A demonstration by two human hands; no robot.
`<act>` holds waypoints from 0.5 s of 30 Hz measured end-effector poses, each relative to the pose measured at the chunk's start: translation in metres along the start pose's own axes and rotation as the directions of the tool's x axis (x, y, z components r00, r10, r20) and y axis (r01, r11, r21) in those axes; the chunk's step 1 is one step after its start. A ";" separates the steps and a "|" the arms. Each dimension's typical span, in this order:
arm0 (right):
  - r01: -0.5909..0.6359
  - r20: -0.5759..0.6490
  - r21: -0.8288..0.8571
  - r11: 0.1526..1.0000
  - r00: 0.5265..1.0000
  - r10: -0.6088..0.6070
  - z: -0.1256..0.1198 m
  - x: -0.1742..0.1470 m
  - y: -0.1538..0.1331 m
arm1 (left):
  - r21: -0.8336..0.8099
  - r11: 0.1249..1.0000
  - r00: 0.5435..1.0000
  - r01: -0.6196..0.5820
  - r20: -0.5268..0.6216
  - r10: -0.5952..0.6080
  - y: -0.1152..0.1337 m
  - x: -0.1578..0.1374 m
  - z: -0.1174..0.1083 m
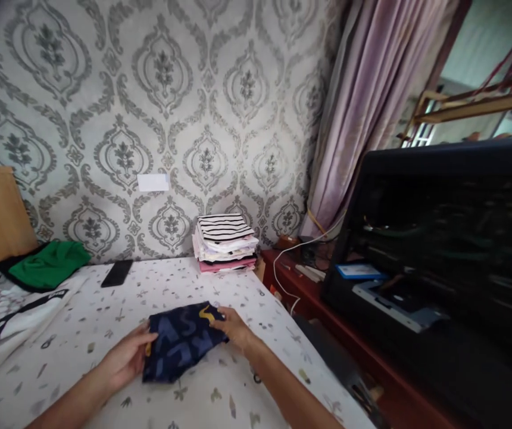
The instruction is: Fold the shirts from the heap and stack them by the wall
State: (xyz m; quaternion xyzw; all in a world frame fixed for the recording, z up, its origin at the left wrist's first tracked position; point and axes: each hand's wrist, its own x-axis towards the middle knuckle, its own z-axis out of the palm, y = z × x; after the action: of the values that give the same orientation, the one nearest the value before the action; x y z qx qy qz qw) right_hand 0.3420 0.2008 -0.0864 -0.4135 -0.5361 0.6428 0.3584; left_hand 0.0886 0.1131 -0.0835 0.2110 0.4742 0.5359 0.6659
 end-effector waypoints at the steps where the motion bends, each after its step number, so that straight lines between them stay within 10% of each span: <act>1: 0.007 -0.016 -0.016 1.000 1.000 -0.008 -0.005 -0.001 0.001 | 0.004 1.000 1.000 -0.017 -0.024 0.017 0.000 0.003 0.005; 6: 0.165 -0.095 -0.065 0.984 0.981 -0.171 -0.046 0.010 -0.047 | 0.179 0.967 0.981 -0.183 0.100 0.167 0.050 0.026 0.055; 10: 0.408 -0.214 -0.223 0.885 0.865 -0.453 -0.083 0.061 -0.140 | 0.191 0.861 0.867 -0.471 0.279 0.412 0.138 0.072 0.139; 15: 0.245 -0.324 -0.569 0.785 0.811 -0.487 -0.119 0.151 -0.225 | 0.281 0.801 0.847 -0.529 0.121 0.517 0.211 0.150 0.226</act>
State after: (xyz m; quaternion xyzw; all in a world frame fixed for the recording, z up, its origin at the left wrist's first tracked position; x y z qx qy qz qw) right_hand 0.3944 0.4216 0.1034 -0.5147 -0.6565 0.2810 0.4746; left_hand 0.1704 0.3727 0.1260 0.4434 0.4613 0.6151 0.4606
